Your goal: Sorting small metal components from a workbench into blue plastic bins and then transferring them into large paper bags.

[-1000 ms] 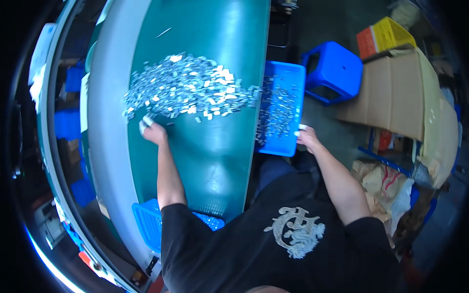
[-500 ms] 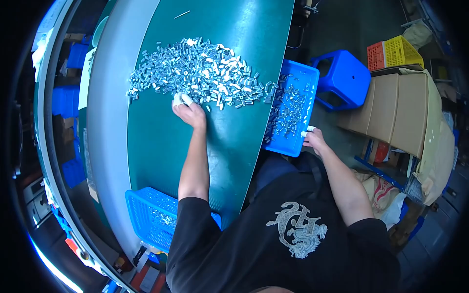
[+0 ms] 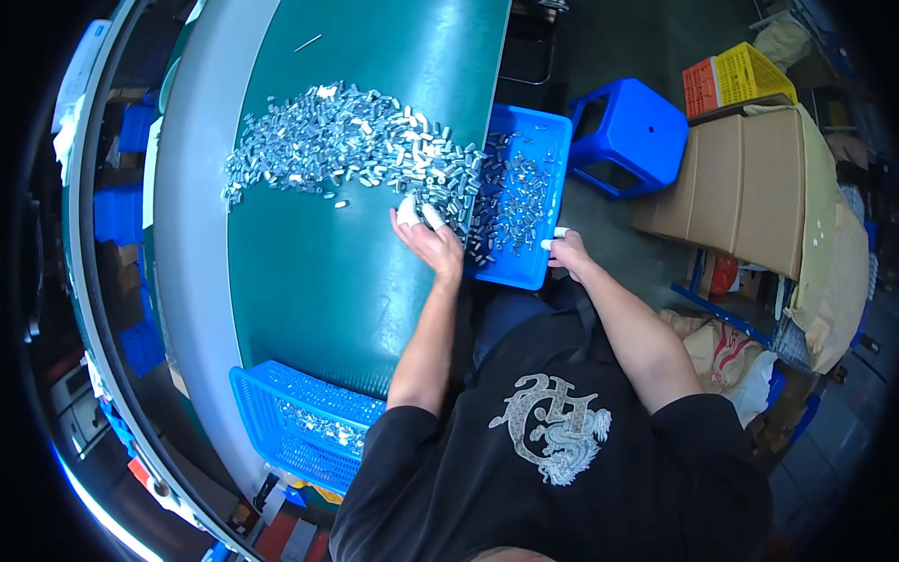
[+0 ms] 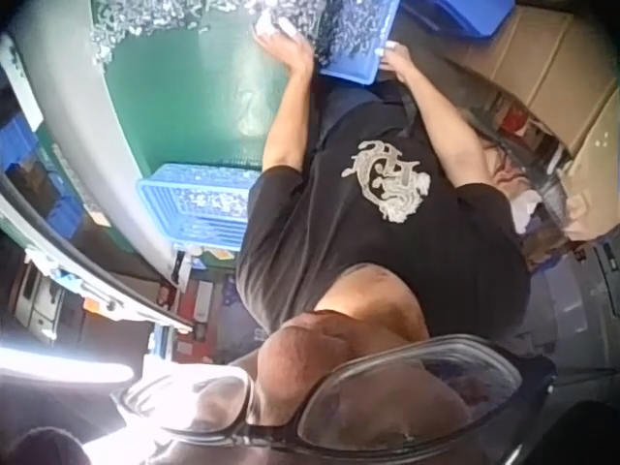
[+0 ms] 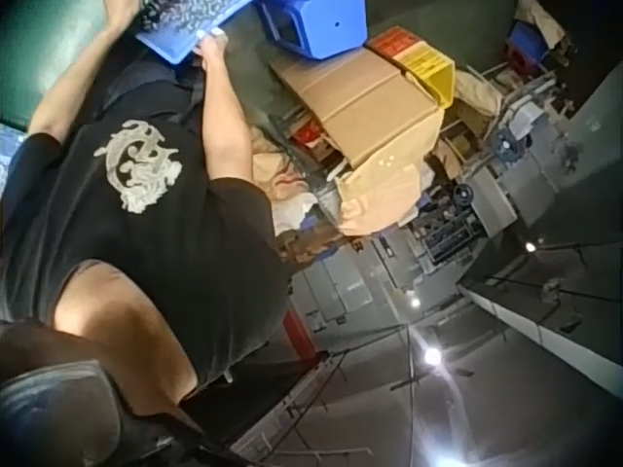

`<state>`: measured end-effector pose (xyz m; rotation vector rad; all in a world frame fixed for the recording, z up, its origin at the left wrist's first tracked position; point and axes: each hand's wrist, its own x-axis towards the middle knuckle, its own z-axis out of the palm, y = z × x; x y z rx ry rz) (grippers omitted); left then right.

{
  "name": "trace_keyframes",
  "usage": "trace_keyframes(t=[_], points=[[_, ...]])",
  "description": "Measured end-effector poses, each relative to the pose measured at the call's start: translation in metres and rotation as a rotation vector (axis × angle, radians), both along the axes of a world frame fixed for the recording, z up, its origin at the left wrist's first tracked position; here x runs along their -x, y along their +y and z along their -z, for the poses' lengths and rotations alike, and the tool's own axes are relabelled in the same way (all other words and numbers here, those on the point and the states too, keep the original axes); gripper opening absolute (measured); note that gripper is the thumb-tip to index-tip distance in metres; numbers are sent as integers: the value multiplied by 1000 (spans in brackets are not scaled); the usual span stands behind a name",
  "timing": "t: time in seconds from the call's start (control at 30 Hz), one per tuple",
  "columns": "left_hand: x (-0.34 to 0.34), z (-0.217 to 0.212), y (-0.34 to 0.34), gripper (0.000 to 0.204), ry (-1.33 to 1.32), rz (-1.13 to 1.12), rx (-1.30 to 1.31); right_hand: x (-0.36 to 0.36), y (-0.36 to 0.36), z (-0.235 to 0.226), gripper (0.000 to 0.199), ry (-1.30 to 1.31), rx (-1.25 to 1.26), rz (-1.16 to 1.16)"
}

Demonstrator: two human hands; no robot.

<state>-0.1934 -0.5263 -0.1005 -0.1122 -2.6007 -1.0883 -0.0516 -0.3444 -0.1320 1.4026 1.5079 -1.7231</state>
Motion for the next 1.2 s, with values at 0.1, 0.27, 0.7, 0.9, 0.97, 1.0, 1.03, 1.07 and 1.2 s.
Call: trace_keyframes(t=[0.1, 0.27, 0.7, 0.9, 0.97, 1.0, 1.03, 1.07, 1.2], points=[[-21, -3, 20, 29, -11, 44, 4, -1, 0, 4, 32, -6, 6, 26], [-49, -1, 42, 32, 26, 201, 69, -11, 5, 18, 35, 7, -2, 35], [49, -39, -25, 25, 132, 501, -71, 1, -2, -2, 27, -2, -68, 80], [259, -58, -132, 21, 227, 299, 230, 1, -11, 5, 29, -46, -106, 38], [316, -48, -163, 29, -58, 211, 375, 0, -18, 5, 26, -36, -107, 55], [335, -44, -167, 31, -91, 208, 412, 1, -21, -1, 25, -71, -129, 67], [353, -42, -162, 33, -120, 213, 444, -3, -18, 2, 25, -108, -118, 92], [367, -37, -159, 33, -107, 211, 424, -6, -17, 5, 26, -107, -144, 94], [404, -12, -152, 34, -75, 297, 271, 13, -24, 0, 27, -135, -168, 128]])
